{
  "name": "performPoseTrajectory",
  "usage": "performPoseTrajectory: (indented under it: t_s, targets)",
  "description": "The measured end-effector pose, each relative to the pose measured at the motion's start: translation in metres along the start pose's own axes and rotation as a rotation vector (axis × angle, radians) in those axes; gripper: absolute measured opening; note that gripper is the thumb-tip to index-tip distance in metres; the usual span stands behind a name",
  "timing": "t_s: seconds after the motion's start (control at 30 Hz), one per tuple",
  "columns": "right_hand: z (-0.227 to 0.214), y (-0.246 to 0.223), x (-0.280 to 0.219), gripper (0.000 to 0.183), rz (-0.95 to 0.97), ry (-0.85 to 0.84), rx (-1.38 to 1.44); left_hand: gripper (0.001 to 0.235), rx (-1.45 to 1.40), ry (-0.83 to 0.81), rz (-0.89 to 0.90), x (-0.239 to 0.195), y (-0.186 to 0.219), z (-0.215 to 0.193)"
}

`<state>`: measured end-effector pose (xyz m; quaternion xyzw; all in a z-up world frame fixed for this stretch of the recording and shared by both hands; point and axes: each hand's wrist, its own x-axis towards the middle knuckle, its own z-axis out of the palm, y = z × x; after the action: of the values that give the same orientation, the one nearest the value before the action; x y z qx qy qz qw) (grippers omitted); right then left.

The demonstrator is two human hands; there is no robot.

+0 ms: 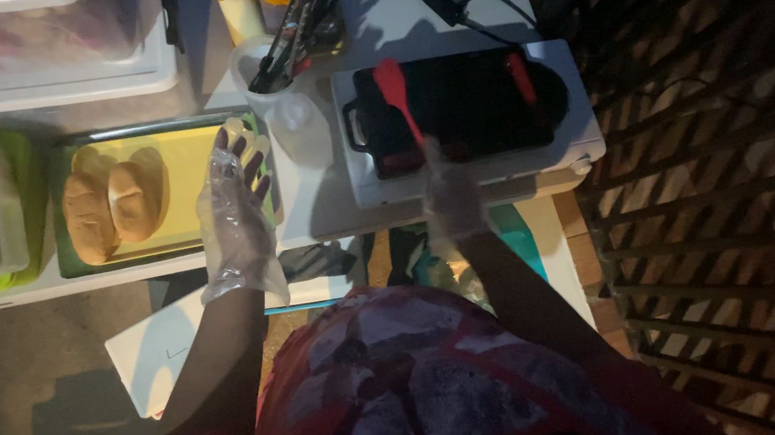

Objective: The person grills a sausage on a portable electric griddle, then toasts two buns on the same surface. They assemble the sandwich by placing the sausage inside a bun, wrap it in paper, and place it in a container. The process is repeated for a second sandwich.

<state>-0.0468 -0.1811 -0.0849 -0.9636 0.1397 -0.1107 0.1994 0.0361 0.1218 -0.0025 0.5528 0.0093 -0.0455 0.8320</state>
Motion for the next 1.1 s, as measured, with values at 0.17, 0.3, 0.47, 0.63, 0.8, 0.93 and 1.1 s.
performPoseTrajectory:
  t_s: [0.17, 0.3, 0.47, 0.63, 0.8, 0.93, 1.1]
  targets:
    - [0.002, -0.035, -0.007, 0.057, -0.041, 0.0, 0.15, 0.078, -0.013, 0.005, -0.029, 0.0, 0.003, -0.003]
    - [0.006, -0.041, -0.013, 0.071, -0.166, 0.041, 0.144, 0.081, 0.078, -0.106, 0.032, 0.001, 0.003, -0.014]
    - [0.008, -0.051, -0.013, 0.07, 0.049, -0.149, 0.315, 0.08, 0.045, -0.119, -0.005, 0.007, 0.002, -0.025]
    - [0.023, -0.044, -0.012, 0.08, -0.023, -0.133, 0.088, 0.078, 0.034, -0.129, -0.048, 0.015, -0.002, -0.03]
    - [0.052, 0.01, -0.007, 0.072, 0.191, -0.213, -0.015, 0.075, 0.035, -0.15, -0.055, 0.024, -0.004, -0.031]
    - [0.051, 0.092, -0.006, 0.058, 0.034, 0.009, -0.232, 0.075, -0.011, -0.168, -0.084, 0.029, -0.005, -0.034]
    - [0.011, 0.159, -0.017, 0.044, 0.033, 0.114, -0.332, 0.078, 0.038, -0.184, -0.057, 0.027, -0.004, -0.033]
